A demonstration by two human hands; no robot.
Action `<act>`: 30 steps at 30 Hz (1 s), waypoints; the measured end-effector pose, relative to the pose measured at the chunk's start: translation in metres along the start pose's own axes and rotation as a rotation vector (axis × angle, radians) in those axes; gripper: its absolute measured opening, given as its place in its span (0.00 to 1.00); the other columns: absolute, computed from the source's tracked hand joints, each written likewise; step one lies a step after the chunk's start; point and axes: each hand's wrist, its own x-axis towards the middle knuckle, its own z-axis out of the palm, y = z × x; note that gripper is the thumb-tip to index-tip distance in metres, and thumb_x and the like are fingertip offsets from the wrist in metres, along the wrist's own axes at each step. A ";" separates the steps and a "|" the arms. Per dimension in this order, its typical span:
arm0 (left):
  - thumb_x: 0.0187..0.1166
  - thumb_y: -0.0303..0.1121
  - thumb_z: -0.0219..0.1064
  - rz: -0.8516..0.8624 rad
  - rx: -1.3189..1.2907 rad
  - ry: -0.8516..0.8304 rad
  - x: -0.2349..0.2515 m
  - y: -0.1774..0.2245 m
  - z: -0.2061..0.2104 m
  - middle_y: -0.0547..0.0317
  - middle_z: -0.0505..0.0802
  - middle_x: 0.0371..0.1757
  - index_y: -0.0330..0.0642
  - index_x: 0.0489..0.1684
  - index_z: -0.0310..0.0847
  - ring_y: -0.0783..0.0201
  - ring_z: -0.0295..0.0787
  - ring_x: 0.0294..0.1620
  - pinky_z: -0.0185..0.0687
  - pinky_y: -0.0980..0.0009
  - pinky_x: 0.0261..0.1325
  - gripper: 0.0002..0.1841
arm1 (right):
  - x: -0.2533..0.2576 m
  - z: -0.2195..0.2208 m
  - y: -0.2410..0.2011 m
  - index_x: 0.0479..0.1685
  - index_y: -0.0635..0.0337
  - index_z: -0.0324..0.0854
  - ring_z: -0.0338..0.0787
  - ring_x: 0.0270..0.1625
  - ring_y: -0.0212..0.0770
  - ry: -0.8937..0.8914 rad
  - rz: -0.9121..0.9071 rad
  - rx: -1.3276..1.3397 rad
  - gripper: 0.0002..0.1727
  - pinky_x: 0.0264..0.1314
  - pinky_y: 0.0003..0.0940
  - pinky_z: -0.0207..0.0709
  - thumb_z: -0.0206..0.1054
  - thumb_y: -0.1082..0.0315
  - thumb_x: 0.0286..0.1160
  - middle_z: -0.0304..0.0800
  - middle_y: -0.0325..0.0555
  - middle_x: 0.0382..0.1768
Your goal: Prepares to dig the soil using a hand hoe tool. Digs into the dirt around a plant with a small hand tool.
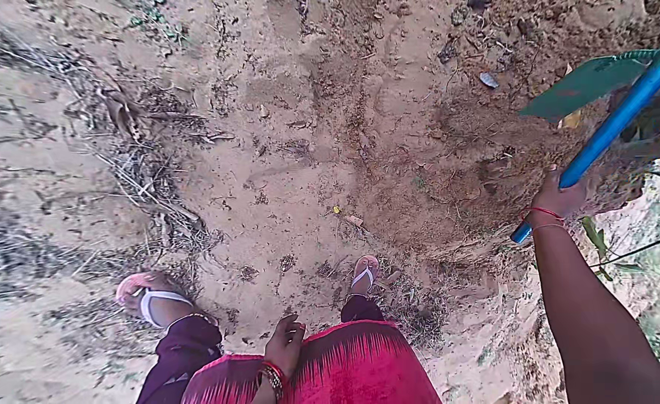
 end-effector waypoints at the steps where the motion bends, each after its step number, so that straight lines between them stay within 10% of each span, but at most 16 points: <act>1: 0.87 0.25 0.60 -0.002 -0.006 0.002 0.000 0.000 0.000 0.29 0.87 0.62 0.23 0.78 0.67 0.42 0.88 0.59 0.79 0.49 0.67 0.23 | 0.001 0.002 -0.007 0.77 0.71 0.73 0.81 0.74 0.66 -0.045 -0.045 -0.042 0.34 0.78 0.62 0.67 0.61 0.48 0.89 0.82 0.73 0.68; 11: 0.85 0.24 0.60 0.009 -0.096 0.029 -0.001 -0.001 0.007 0.29 0.88 0.60 0.21 0.77 0.67 0.46 0.88 0.56 0.79 0.51 0.65 0.23 | -0.090 0.027 -0.020 0.68 0.71 0.75 0.84 0.44 0.61 -0.457 -0.217 -0.024 0.31 0.51 0.64 0.74 0.66 0.48 0.86 0.85 0.67 0.43; 18: 0.86 0.24 0.60 -0.044 -0.104 0.033 -0.002 -0.014 0.004 0.30 0.87 0.60 0.22 0.76 0.68 0.47 0.88 0.55 0.80 0.53 0.64 0.22 | -0.155 0.125 -0.016 0.64 0.70 0.76 0.87 0.43 0.64 -0.698 -0.212 -0.065 0.29 0.49 0.65 0.76 0.66 0.49 0.86 0.86 0.67 0.40; 22: 0.85 0.24 0.59 -0.046 -0.082 0.038 -0.001 -0.027 0.003 0.31 0.88 0.58 0.22 0.76 0.68 0.49 0.88 0.54 0.80 0.53 0.63 0.22 | -0.157 0.195 0.015 0.76 0.66 0.74 0.89 0.64 0.68 -0.779 -0.187 -0.345 0.30 0.65 0.67 0.78 0.61 0.49 0.89 0.89 0.70 0.59; 30: 0.85 0.24 0.59 -0.010 -0.115 0.028 -0.005 -0.017 -0.001 0.30 0.87 0.59 0.21 0.75 0.67 0.50 0.88 0.53 0.80 0.55 0.62 0.22 | -0.169 0.175 0.045 0.73 0.68 0.75 0.86 0.71 0.61 -0.916 -0.032 -0.541 0.27 0.73 0.60 0.75 0.59 0.52 0.91 0.87 0.67 0.65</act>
